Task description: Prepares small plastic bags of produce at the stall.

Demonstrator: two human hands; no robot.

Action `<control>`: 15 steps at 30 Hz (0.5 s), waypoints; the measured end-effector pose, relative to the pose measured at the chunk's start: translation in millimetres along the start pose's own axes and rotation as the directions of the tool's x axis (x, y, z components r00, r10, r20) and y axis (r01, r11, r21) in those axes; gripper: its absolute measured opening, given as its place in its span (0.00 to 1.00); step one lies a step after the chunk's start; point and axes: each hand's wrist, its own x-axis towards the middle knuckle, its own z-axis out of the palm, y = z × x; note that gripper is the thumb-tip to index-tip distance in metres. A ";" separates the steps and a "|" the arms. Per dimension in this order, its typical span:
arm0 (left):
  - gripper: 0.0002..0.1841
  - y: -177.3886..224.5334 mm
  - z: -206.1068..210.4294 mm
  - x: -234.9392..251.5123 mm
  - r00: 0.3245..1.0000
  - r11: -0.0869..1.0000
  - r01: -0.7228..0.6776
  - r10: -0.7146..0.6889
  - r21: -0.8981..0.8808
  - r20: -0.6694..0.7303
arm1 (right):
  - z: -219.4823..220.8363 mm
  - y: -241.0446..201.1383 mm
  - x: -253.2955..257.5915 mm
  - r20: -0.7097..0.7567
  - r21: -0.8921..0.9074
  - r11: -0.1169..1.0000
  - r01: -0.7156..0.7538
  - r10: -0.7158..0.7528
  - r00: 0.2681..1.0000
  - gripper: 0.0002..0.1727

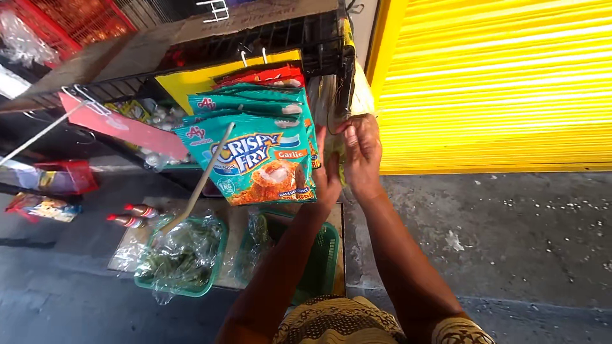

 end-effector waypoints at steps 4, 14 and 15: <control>0.22 13.1 16.7 15.3 0.989 0.992 -0.111 0.116 0.056 -0.094 | -13.2 -21.1 0.1 -0.001 -0.187 0.982 -0.023 0.023 1.000 0.15; 0.12 10.9 22.6 31.1 0.996 0.999 -0.012 0.009 -0.034 -0.084 | -27.9 34.2 5.2 -0.130 0.071 0.939 -0.335 0.342 0.931 0.11; 0.12 11.8 22.8 32.5 0.997 0.996 0.008 -0.014 -0.090 -0.073 | -28.6 37.4 7.4 -0.141 0.062 0.955 -0.291 0.297 0.944 0.10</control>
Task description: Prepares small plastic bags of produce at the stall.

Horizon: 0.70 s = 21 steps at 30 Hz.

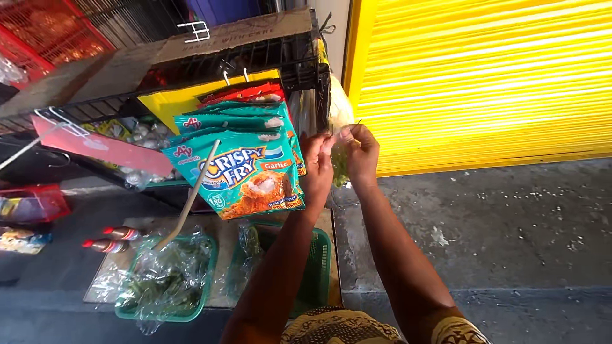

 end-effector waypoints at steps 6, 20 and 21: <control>0.16 -15.4 2.7 16.2 0.995 0.937 0.093 -0.080 -0.338 0.052 | -20.4 7.2 41.4 -0.121 -0.199 0.952 0.232 -0.259 0.958 0.11; 0.17 -37.4 -2.9 20.9 0.987 0.966 0.053 -0.012 -0.253 0.159 | -18.9 -9.5 48.3 0.107 -0.562 0.827 -0.016 0.092 0.990 0.18; 0.17 -34.6 -4.1 23.2 0.986 0.970 0.048 -0.008 -0.237 0.167 | -24.6 -7.7 46.7 0.145 -0.548 0.837 0.003 0.091 0.985 0.20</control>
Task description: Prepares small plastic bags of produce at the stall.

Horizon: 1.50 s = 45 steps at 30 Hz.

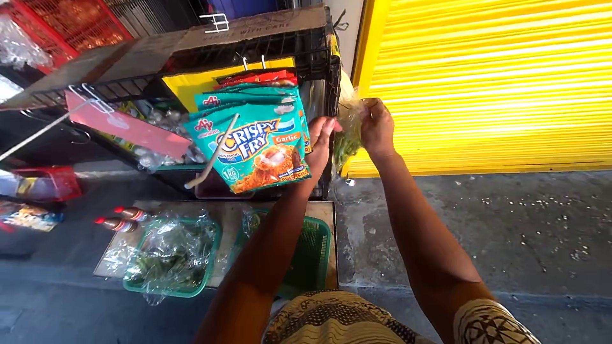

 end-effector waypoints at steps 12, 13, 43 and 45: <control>0.16 11.6 -6.2 1.2 0.998 0.994 0.007 0.000 -0.107 0.067 | 27.7 28.7 -43.3 -0.402 0.300 0.891 0.342 -0.207 0.892 0.12; 0.16 13.3 -5.2 1.3 0.999 0.992 0.011 -0.004 -0.127 0.054 | 31.0 25.9 -41.2 -0.433 0.324 0.872 0.368 -0.209 0.877 0.09; 0.28 39.5 26.3 20.4 0.998 0.921 -0.062 0.052 0.384 0.035 | -48.0 -18.5 -15.6 -0.065 0.300 0.939 0.172 -0.159 0.985 0.19; 0.39 47.3 30.3 18.4 0.997 0.891 0.001 -0.038 0.454 0.073 | -65.5 -26.4 -6.0 0.038 0.305 0.944 0.123 -0.141 0.989 0.18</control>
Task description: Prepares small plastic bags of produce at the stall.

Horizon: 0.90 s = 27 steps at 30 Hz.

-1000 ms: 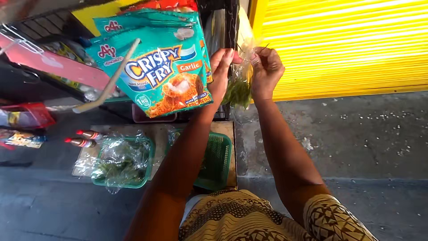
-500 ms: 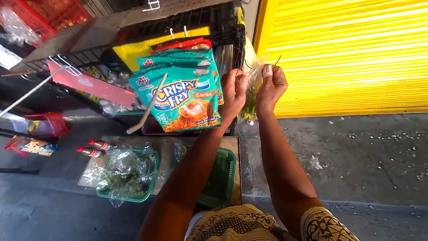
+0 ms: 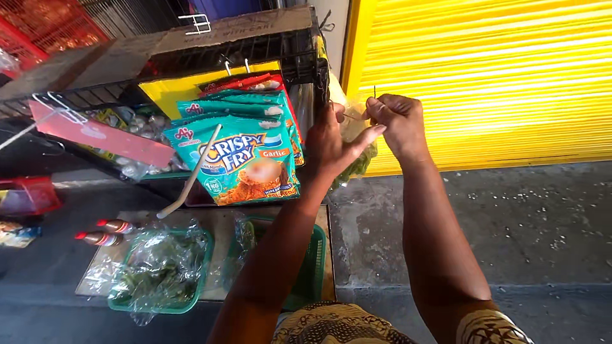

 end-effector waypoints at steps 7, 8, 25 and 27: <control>0.25 32.8 -9.3 8.7 0.963 0.958 0.233 -0.252 0.169 0.101 | -15.3 -25.1 3.3 0.105 -0.096 0.994 -0.049 0.059 0.993 0.18; 0.19 32.7 -10.6 12.4 0.961 0.957 0.244 -0.260 0.154 0.092 | -12.8 -23.7 1.8 0.071 -0.084 0.996 -0.042 0.048 0.996 0.19; 0.18 3.3 -9.9 12.1 0.981 0.902 -0.131 0.060 0.411 0.182 | 61.3 -0.5 15.5 -0.231 0.813 0.566 0.135 0.101 0.968 0.19; 0.19 5.4 -13.0 14.1 0.969 0.889 -0.129 0.018 0.440 0.247 | 65.8 -3.9 20.4 -0.208 0.843 0.522 0.128 0.097 0.973 0.19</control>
